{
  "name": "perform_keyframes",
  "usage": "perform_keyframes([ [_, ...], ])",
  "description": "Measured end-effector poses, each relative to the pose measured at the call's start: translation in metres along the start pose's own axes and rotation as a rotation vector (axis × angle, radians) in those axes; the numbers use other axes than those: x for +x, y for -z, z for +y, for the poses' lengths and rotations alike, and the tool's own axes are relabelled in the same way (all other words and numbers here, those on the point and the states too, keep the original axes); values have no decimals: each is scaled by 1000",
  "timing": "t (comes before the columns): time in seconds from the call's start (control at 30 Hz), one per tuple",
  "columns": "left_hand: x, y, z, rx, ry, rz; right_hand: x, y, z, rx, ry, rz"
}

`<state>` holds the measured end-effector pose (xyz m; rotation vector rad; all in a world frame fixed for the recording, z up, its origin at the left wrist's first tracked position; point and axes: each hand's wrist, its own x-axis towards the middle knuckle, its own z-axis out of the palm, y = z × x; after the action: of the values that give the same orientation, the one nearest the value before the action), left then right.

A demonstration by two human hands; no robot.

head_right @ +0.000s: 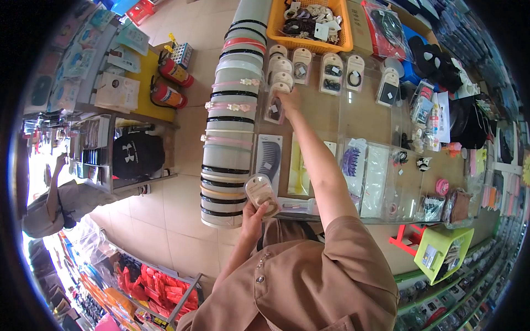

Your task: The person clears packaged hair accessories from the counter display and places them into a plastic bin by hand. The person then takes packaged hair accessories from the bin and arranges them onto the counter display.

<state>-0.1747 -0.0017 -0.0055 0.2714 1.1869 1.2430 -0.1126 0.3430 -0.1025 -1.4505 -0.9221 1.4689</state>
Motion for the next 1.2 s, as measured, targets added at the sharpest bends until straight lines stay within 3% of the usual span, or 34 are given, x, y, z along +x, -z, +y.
perform_keyframes([
  [0.27,-5,9,-20,54,14,49,11,-7,-2,-77,64,-94],
  [0.43,-11,7,-22,-6,-5,72,17,-18,7,-466,139,93],
  [0.57,-12,6,-27,-40,-24,41,3,-13,-3,-465,206,126],
  [0.67,-9,2,-30,-71,-39,-12,-5,15,-13,-216,294,111],
  [0.73,-8,-10,-26,-82,-39,13,-51,47,-49,271,215,-70],
  [0.83,-9,-33,-12,-113,-51,48,-101,106,-77,414,210,-232],
  [1.03,-2,-60,-5,-117,-47,-69,-205,209,-89,295,-164,-599],
  [1.13,-6,-77,-10,-315,56,-110,-254,217,-63,195,-194,-709],
  [1.2,-7,-83,-23,-239,22,-135,-281,213,-52,174,-202,-709],
])
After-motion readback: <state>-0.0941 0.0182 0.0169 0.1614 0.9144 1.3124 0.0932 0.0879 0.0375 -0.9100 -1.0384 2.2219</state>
